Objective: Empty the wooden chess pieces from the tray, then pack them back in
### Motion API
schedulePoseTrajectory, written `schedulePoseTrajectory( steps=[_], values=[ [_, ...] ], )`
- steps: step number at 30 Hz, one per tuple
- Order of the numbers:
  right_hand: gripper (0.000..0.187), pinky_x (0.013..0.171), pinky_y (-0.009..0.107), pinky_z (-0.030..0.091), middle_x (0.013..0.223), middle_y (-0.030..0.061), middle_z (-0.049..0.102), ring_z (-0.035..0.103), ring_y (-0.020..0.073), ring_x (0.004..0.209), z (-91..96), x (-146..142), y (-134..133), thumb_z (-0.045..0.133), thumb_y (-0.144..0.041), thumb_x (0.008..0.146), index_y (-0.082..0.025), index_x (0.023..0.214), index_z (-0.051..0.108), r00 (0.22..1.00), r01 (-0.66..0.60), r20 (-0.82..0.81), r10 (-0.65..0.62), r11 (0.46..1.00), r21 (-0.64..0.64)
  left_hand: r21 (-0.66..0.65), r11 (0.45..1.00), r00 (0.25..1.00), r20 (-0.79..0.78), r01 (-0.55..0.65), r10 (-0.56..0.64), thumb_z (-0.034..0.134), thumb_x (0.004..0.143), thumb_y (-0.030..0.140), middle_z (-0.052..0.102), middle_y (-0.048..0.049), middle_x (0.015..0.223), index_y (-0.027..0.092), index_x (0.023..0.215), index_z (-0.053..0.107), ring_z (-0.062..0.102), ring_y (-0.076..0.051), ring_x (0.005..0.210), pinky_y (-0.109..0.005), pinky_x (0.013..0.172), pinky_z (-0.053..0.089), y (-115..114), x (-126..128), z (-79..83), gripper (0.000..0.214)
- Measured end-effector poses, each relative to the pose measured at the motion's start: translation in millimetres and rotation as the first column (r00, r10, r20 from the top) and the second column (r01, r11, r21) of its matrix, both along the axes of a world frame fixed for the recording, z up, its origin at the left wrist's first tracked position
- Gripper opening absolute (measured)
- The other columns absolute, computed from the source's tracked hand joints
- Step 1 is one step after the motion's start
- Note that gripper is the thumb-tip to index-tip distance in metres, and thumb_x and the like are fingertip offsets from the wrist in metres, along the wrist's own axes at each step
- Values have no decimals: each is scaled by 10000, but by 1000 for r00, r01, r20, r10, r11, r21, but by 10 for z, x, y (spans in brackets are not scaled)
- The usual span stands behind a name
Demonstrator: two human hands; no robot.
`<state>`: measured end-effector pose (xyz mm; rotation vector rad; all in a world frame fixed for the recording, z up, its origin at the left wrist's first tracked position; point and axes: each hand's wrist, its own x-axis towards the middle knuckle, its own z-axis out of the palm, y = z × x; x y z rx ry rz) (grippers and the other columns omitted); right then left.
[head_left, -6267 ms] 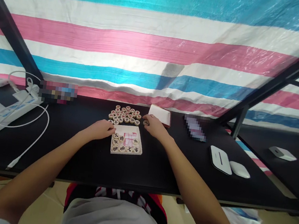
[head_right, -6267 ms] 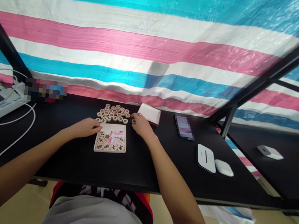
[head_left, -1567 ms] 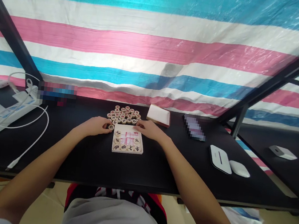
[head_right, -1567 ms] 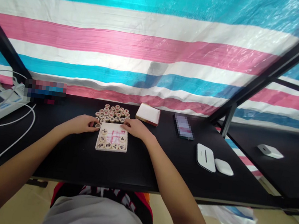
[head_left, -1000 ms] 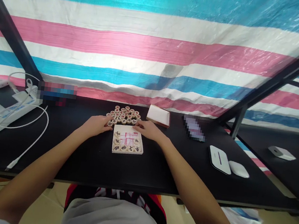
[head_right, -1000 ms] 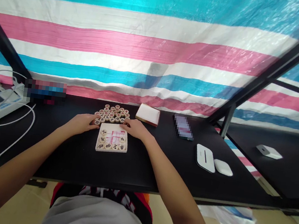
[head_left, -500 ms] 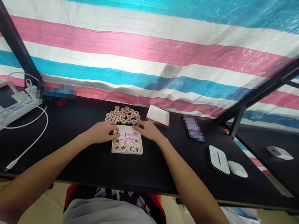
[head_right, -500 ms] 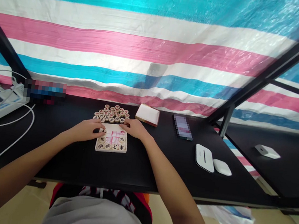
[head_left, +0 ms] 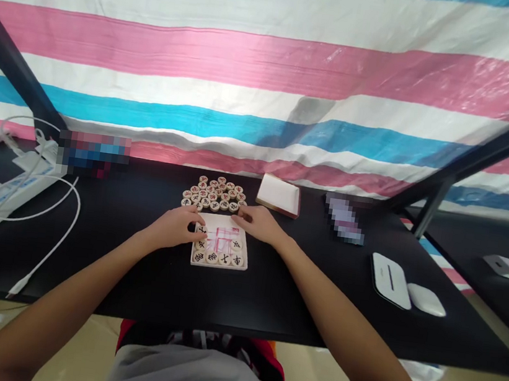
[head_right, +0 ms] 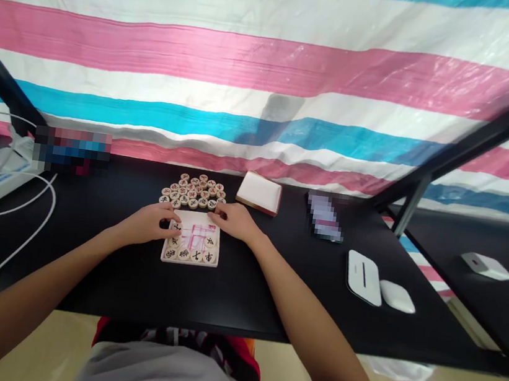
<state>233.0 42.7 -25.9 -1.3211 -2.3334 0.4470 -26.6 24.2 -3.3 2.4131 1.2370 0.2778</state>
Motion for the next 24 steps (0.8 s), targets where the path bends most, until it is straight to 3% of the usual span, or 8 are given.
schedulePoseTrajectory(
  steps=[12, 18, 24],
  values=[
    [324, 588, 243, 372, 696, 23, 625, 539, 129, 607, -17, 27, -67, 421, -404, 928, -181, 789, 612, 999, -7, -49, 3, 997, -74, 47, 999, 1000, -3, 6, -6, 556, 853, 322, 575, -43, 943, 176, 1011, 664, 599, -162, 838, -275, 778, 476, -101, 26, 26, 241],
    [291, 622, 254, 405, 753, 30, 651, 578, 140, 662, -8, 29, -67, 434, -381, 929, -186, 817, 619, 998, 0, -68, -8, 992, -125, 93, 996, 999, -36, 7, -4, 556, 855, 331, 582, -49, 891, 178, 978, 665, 588, -173, 829, -288, 761, 487, -106, 25, 6, 225],
    [302, 662, 268, 427, 770, 42, 660, 597, 153, 705, 9, 32, -63, 412, -381, 940, -189, 835, 620, 997, -10, -74, 0, 991, -132, 46, 999, 1000, -20, -9, 10, 586, 838, 348, 598, -51, 910, 178, 997, 654, 584, -182, 841, -303, 774, 491, -93, 14, 15, 243]
  ],
)
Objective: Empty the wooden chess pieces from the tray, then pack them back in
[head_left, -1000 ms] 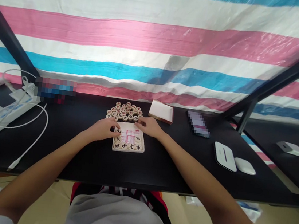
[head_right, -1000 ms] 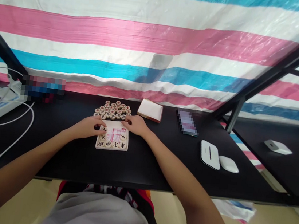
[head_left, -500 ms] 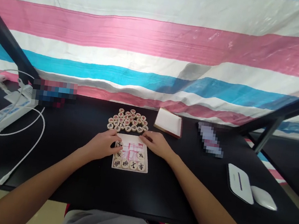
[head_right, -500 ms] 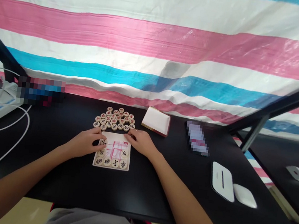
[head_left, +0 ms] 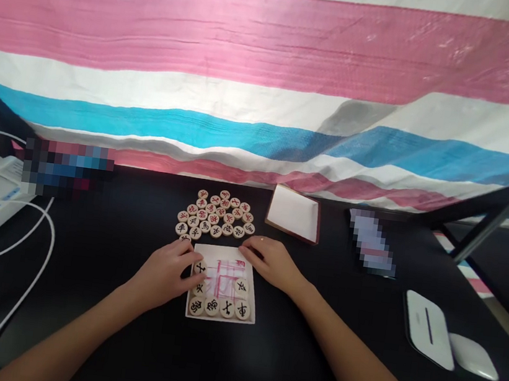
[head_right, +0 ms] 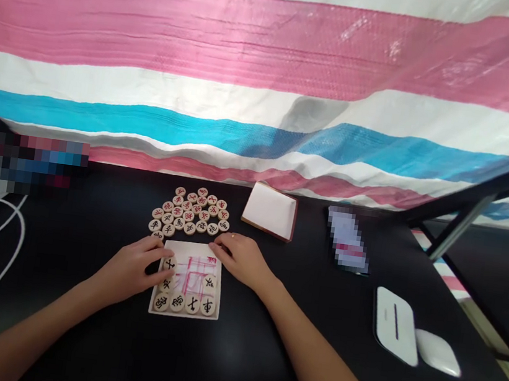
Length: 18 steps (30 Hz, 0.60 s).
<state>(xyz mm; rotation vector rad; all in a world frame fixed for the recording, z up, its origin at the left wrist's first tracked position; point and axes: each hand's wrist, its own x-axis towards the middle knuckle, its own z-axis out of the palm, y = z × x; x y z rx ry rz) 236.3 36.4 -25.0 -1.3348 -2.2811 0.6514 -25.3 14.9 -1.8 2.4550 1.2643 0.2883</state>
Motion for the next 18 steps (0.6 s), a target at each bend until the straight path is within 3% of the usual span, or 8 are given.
schedulePoseTrajectory(
  steps=[10, 18],
  values=[
    [319, 697, 270, 433, 795, 49, 665, 603, 161, 748, -11, 12, -3, 393, -394, 950, -190, 862, 623, 1000, -2, 11, 2, 1000, 22, -171, 980, 988, 96, -103, 120, 616, 802, 365, 604, -36, 914, 201, 970, 684, 591, -181, 839, -303, 781, 480, 4, 11, -23, 245],
    [329, 717, 286, 438, 829, 63, 674, 609, 176, 782, 10, 5, -24, 384, -386, 953, -192, 865, 635, 1000, 12, 19, -12, 1000, 4, -124, 989, 992, 80, -84, 94, 600, 807, 370, 602, -42, 899, 194, 963, 676, 589, -181, 823, -305, 767, 484, 4, 25, -7, 247]
  ],
)
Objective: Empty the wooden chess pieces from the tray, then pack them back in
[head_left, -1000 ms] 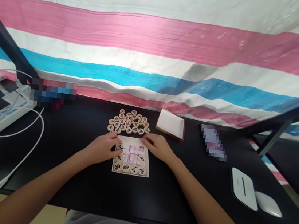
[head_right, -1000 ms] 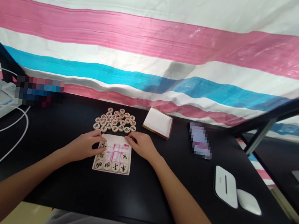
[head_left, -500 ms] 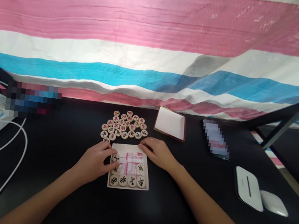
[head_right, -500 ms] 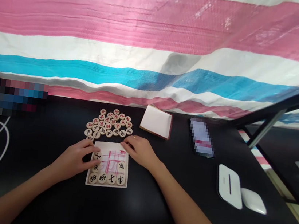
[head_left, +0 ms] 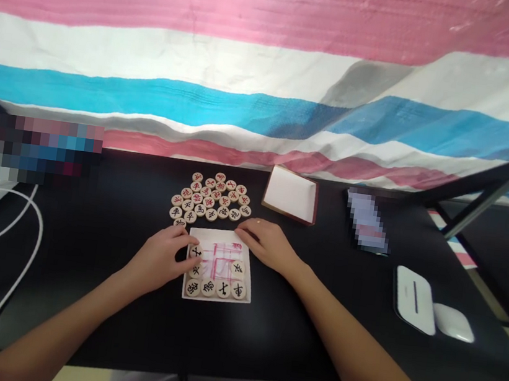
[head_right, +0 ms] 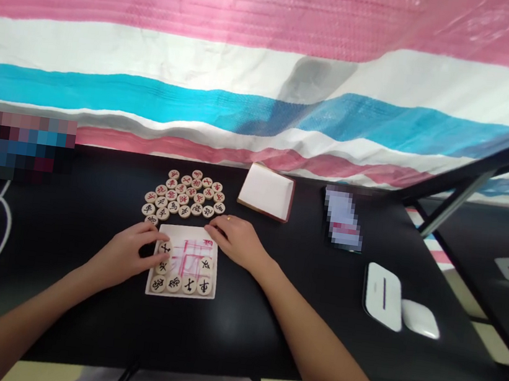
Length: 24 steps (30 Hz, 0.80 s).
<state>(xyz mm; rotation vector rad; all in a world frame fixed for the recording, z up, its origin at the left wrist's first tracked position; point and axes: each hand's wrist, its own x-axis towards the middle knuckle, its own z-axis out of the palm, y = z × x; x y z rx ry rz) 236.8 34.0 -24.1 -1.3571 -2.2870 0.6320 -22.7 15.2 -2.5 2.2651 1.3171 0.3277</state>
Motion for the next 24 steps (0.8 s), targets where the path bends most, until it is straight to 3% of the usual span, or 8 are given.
schedulePoseTrajectory(
  steps=[16, 24],
  values=[
    [298, 698, 287, 429, 742, 50, 652, 559, 156, 688, 11, 1, -13, 393, -351, 959, -196, 841, 619, 996, 13, -83, -17, 999, -50, 148, 986, 995, 48, 76, -84, 515, 884, 334, 610, -57, 803, 167, 968, 658, 571, -164, 712, -302, 651, 477, 39, -14, -75, 235],
    [343, 721, 308, 437, 790, 62, 664, 568, 176, 745, 9, -8, -31, 364, -386, 961, -197, 852, 629, 999, 10, -33, -11, 1000, -21, 158, 984, 997, -20, 81, -79, 538, 863, 370, 615, -56, 829, 177, 964, 661, 576, -174, 749, -309, 711, 490, 7, -20, -89, 250]
  ],
)
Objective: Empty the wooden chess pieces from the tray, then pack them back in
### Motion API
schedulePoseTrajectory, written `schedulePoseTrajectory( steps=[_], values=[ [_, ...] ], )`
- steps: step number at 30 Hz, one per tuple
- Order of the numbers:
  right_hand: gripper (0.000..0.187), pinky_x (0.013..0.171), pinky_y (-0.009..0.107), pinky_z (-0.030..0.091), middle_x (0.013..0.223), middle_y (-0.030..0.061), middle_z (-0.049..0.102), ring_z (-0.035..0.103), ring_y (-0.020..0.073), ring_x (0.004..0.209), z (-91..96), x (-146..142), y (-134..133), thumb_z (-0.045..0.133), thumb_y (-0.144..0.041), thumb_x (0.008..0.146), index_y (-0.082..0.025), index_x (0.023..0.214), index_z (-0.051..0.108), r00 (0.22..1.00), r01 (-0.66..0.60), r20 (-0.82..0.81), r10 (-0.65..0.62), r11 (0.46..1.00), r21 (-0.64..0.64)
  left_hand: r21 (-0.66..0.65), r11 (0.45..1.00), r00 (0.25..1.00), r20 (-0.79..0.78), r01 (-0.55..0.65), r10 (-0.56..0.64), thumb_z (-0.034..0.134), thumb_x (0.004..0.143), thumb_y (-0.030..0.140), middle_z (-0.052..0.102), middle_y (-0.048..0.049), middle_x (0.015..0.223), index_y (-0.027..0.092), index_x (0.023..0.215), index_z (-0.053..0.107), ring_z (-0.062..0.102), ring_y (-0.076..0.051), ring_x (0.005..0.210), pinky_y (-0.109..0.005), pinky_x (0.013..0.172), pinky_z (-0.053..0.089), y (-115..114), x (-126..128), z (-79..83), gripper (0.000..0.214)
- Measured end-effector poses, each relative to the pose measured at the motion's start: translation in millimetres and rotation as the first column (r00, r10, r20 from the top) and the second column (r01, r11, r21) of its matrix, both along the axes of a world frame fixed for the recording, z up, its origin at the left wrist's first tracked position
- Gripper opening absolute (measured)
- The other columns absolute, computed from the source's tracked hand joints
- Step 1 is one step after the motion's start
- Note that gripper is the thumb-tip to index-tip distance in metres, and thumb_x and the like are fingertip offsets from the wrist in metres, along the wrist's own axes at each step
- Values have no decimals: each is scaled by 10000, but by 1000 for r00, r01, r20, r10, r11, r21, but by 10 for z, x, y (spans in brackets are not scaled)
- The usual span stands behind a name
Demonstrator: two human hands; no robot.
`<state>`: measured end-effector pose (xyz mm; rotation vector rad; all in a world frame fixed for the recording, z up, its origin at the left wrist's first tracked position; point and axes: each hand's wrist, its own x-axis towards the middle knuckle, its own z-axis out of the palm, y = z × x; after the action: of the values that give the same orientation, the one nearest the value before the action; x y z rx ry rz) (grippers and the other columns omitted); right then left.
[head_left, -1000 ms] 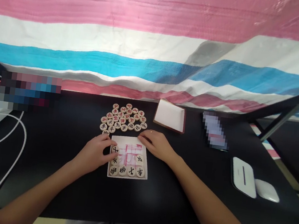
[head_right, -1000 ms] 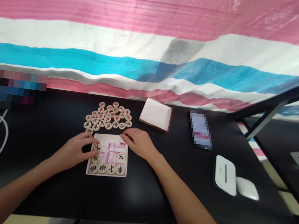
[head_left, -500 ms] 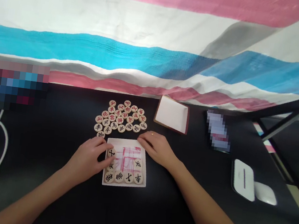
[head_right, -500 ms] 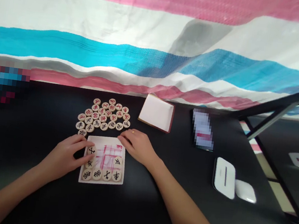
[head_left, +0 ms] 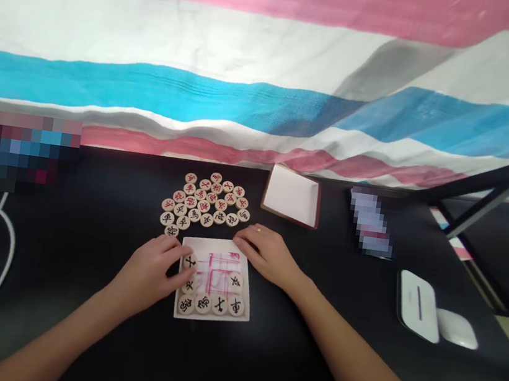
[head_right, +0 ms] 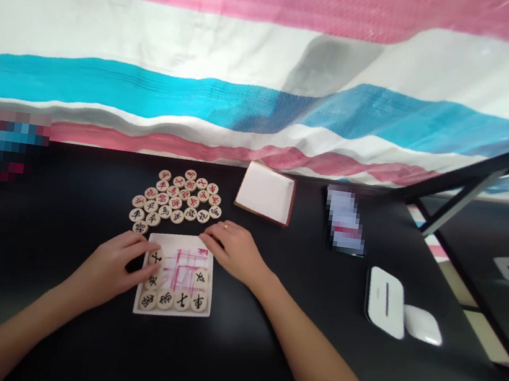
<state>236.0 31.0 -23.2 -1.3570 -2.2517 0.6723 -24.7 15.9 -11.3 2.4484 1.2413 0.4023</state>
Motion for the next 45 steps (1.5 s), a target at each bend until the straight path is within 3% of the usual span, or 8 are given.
schedulePoseTrajectory(
  steps=[9, 15, 20, 26, 30, 37, 40, 45],
  values=[
    [331, 739, 295, 428, 848, 68, 679, 593, 181, 802, -42, -14, 7, 385, -379, 953, -189, 868, 642, 997, -4, 74, -2, 997, 75, -68, 996, 997, -52, -57, 54, 592, 801, 396, 611, -39, 877, 190, 944, 676, 595, -176, 805, -288, 755, 485, 0, 6, 31, 264],
    [321, 716, 268, 408, 859, 62, 676, 604, 175, 797, -15, -8, 27, 386, -365, 954, -184, 871, 638, 991, -33, 129, 20, 995, 92, 88, 996, 999, -39, -11, 14, 552, 813, 387, 589, -36, 851, 181, 928, 671, 577, -169, 808, -271, 747, 476, -36, 39, 73, 265],
    [303, 669, 251, 383, 785, 49, 654, 589, 161, 725, -7, 7, 49, 415, -363, 944, -178, 838, 629, 988, -61, 150, 40, 989, 137, 155, 984, 995, 35, 90, -97, 524, 817, 368, 601, -54, 945, 178, 951, 646, 570, -166, 859, -274, 811, 459, 39, -77, 210, 262],
    [318, 659, 243, 377, 784, 47, 660, 589, 153, 717, 5, -12, 33, 405, -371, 949, -180, 837, 634, 989, -60, 141, 36, 984, 168, 6, 996, 993, -75, 91, -90, 540, 755, 351, 613, -5, 784, 194, 949, 658, 555, -133, 676, -234, 673, 439, 177, -334, 357, 275],
    [319, 643, 244, 366, 775, 42, 656, 580, 150, 699, 2, -8, 30, 401, -365, 950, -178, 825, 627, 986, -81, 160, 52, 979, 186, -70, 994, 985, -144, 84, -93, 570, 694, 325, 617, 1, 786, 208, 923, 671, 560, -144, 685, -228, 648, 433, 202, -384, 336, 276],
    [313, 649, 245, 362, 779, 45, 655, 578, 150, 703, 23, -11, 24, 399, -349, 951, -174, 817, 622, 984, -91, 170, 60, 979, 180, -81, 995, 983, -168, 63, -76, 549, 708, 262, 615, 2, 778, 201, 974, 646, 555, -136, 650, -220, 605, 411, 177, -293, 286, 290],
    [313, 651, 246, 359, 778, 45, 651, 579, 153, 710, 16, -7, 36, 400, -352, 950, -172, 819, 620, 983, -92, 172, 60, 979, 183, -55, 998, 985, -169, 26, -35, 526, 773, 330, 602, 0, 735, 190, 941, 622, 554, -142, 644, -226, 598, 401, 193, -270, 251, 239],
    [314, 649, 243, 354, 766, 42, 646, 568, 149, 697, -3, 3, 54, 407, -363, 947, -174, 814, 620, 984, -97, 168, 67, 979, 178, 43, 999, 981, -195, 16, -7, 488, 830, 392, 611, -43, 852, 183, 850, 618, 570, -165, 731, -248, 653, 411, 250, -265, 174, 248]
  ],
)
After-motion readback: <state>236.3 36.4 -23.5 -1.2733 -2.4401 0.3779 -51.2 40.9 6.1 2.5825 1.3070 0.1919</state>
